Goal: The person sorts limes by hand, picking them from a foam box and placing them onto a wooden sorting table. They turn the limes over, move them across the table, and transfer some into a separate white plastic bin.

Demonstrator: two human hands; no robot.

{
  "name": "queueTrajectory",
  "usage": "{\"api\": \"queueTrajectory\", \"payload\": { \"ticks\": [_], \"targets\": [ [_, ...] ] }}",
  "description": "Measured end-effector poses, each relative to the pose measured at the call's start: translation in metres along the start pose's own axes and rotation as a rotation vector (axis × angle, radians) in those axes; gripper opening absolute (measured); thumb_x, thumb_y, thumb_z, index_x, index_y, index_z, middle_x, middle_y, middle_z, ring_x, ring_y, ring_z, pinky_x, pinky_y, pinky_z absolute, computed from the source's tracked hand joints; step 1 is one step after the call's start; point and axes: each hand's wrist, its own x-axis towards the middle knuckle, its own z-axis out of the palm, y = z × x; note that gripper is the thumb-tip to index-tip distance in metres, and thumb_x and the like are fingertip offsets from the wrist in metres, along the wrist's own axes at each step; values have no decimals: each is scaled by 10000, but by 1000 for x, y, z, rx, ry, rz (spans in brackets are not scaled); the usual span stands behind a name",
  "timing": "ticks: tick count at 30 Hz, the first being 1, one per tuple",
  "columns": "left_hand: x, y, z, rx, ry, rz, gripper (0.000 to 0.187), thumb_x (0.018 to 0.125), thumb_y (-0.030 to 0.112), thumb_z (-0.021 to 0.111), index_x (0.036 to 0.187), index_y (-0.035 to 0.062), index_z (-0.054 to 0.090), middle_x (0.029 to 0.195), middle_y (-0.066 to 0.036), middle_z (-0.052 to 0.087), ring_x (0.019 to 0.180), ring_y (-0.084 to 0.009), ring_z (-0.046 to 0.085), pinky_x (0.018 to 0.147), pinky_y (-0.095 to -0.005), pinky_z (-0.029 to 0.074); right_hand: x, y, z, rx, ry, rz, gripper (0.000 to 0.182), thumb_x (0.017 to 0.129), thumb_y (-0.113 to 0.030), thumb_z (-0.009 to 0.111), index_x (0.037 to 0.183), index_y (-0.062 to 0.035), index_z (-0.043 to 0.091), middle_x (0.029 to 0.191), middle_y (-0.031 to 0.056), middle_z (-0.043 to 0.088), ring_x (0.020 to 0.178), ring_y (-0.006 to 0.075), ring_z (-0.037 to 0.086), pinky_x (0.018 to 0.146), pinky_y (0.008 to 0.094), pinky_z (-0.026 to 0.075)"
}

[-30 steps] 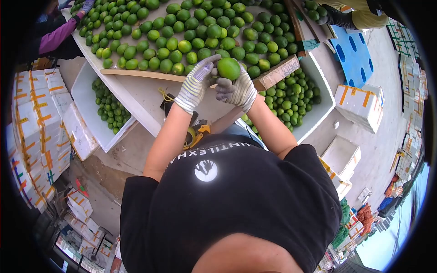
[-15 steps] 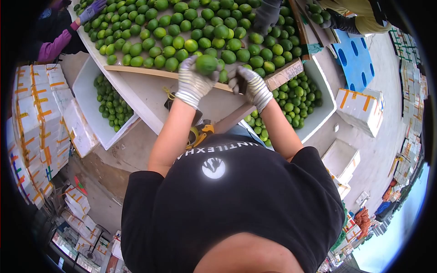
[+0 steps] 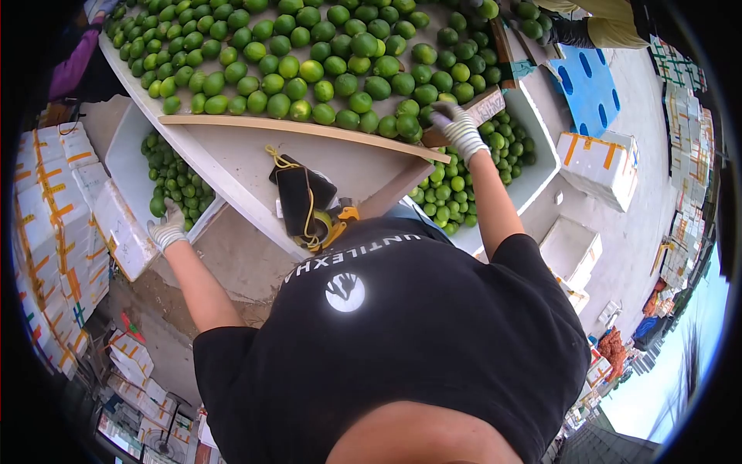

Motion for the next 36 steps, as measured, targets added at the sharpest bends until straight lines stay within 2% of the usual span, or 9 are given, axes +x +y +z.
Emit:
{"api": "queueTrajectory", "payload": {
  "ticks": [1, 5, 9, 16, 18, 19, 22, 24, 36],
  "targets": [
    [0, 6, -3, -20, 101, 20, 574, 1000, 403, 402, 1453, 51, 400, 1432, -202, 482, 1190, -331, 577, 882, -439, 545, -2, -5, 8, -141, -76, -43, 539, 865, -300, 715, 1295, -5, 577, 1171, 198, 673, 1074, 298, 651, 936, 386, 510],
    [72, -12, -40, 214, -390, -51, 597, 983, 417, 450, 1481, 94, 378, 1492, -196, 431, 1225, -344, 549, 922, -459, 512, -14, -47, 53, -683, -178, -47, 775, 794, -415, 745, 1415, -48, 463, 1285, 256, 582, 1158, 406, 598, 982, 456, 494],
    [-75, -118, 27, 512, -414, -103, 369, 909, 324, 617, 1192, 91, 588, 1224, -84, 597, 1024, -269, 553, 925, -429, 460, -1, -38, 67, -539, -49, -118, 611, 830, -340, 697, 1375, -127, 520, 1286, 236, 585, 1134, 399, 599, 966, 451, 499],
    [-219, -289, 102, 1062, -1044, 163, 393, 932, 157, 647, 1307, 51, 593, 1235, -128, 653, 1049, -219, 644, 896, -338, 526, -13, -43, 89, -187, 3, -400, 589, 808, -227, 708, 1352, -103, 522, 1325, 233, 530, 1207, 405, 534, 1044, 446, 439],
    [-230, -335, 119, 1252, -1363, 553, 459, 892, 129, 656, 1339, 54, 579, 1277, -135, 639, 1163, -258, 607, 998, -345, 483, -6, -34, 90, -285, 81, -407, 598, 785, -196, 704, 1347, -104, 522, 1355, 220, 506, 1232, 407, 507, 1057, 459, 425],
    [-236, -353, 133, 1331, -1474, 1041, 505, 804, 184, 711, 1286, 72, 611, 1252, -189, 635, 1168, -353, 590, 1036, -434, 458, -3, -31, 89, -335, 121, -410, 603, 774, -181, 702, 1344, -104, 522, 1369, 213, 493, 1244, 409, 493, 1064, 465, 418],
    [-270, -390, 151, 1756, -1590, 1301, 663, 764, 269, 740, 1387, 197, 525, 1475, -186, 438, 1279, -409, 480, 1053, -473, 452, -3, -29, 84, -460, 211, -432, 592, 760, -143, 708, 1328, -108, 544, 1364, 189, 514, 1206, 403, 522, 1025, 475, 449],
    [-285, -400, 156, 2102, -1591, 1338, 674, 740, 249, 754, 1377, 227, 536, 1492, -189, 414, 1293, -415, 467, 1065, -452, 449, -5, -28, 84, -483, 203, -453, 594, 741, -131, 713, 1313, -103, 555, 1360, 194, 516, 1197, 399, 525, 1011, 488, 448],
    [-201, -286, 74, 1780, -1594, 1208, 562, 697, 352, 776, 1149, 61, 614, 1074, -186, 638, 1026, -389, 585, 946, -493, 443, 13, -26, 62, -326, 201, -430, 514, 784, -148, 707, 1274, -68, 575, 1284, 177, 583, 1183, 385, 526, 1048, 459, 416]
  ]
}}
